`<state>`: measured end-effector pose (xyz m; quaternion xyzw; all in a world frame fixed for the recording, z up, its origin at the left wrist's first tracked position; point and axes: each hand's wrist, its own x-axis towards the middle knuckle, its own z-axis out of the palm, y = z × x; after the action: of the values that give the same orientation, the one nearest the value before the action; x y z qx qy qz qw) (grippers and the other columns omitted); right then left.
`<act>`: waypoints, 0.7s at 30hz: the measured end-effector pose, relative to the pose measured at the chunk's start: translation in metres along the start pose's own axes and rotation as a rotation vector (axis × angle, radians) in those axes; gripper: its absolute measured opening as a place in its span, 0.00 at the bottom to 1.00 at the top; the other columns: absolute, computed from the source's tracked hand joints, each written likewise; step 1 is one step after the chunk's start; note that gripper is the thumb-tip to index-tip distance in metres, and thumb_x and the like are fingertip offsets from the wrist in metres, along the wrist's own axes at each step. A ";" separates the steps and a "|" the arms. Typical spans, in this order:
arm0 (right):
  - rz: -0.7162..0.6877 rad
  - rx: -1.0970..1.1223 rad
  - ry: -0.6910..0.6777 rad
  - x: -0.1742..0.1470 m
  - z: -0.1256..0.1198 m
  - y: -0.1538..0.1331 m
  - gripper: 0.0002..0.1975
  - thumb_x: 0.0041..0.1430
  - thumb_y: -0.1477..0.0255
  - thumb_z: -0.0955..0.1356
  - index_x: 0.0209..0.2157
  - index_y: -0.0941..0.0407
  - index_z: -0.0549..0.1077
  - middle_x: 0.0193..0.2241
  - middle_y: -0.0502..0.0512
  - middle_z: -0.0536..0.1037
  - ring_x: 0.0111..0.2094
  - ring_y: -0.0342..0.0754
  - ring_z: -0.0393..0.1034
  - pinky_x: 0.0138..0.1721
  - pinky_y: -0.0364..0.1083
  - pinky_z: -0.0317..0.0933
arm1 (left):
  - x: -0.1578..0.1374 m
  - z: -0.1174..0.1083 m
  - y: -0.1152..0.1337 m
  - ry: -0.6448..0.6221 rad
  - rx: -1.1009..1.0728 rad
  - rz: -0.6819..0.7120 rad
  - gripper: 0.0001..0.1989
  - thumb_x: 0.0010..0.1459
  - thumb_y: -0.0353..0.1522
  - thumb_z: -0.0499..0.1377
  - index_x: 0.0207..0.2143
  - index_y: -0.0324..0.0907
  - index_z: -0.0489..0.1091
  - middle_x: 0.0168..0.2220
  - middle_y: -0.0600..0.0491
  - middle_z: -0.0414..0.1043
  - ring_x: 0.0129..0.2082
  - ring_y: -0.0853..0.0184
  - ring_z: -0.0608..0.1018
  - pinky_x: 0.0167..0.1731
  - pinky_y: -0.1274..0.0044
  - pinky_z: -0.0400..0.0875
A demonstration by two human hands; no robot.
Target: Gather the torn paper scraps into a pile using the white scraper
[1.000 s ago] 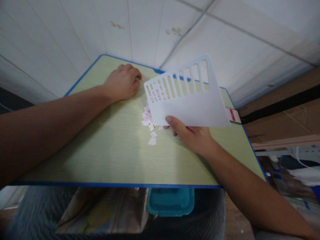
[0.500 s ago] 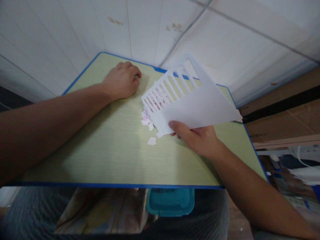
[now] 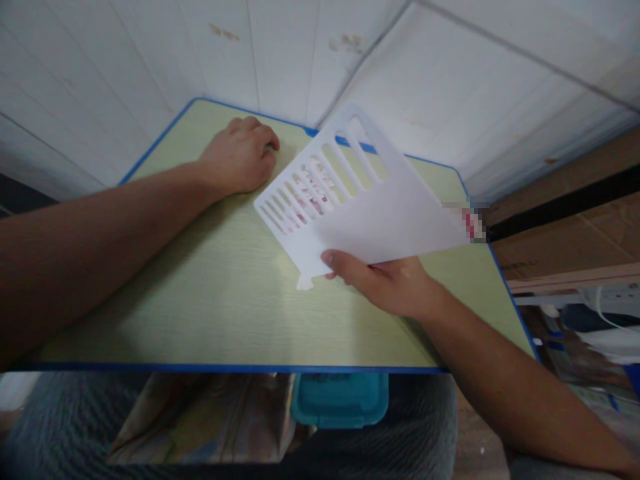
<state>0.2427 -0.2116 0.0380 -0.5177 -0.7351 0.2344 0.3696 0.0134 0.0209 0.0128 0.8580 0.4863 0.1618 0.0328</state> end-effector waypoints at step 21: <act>-0.064 -0.075 0.014 -0.001 0.001 -0.008 0.18 0.74 0.69 0.76 0.26 0.45 0.80 0.25 0.47 0.84 0.31 0.55 0.84 0.45 0.55 0.83 | -0.001 0.000 -0.001 0.002 -0.069 -0.013 0.24 0.73 0.30 0.53 0.63 0.47 0.81 0.67 0.41 0.76 0.70 0.45 0.73 0.72 0.50 0.73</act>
<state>0.2375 -0.2152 0.0427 -0.5089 -0.7571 0.1910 0.3623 0.0120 0.0208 0.0121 0.8531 0.4862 0.1788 0.0629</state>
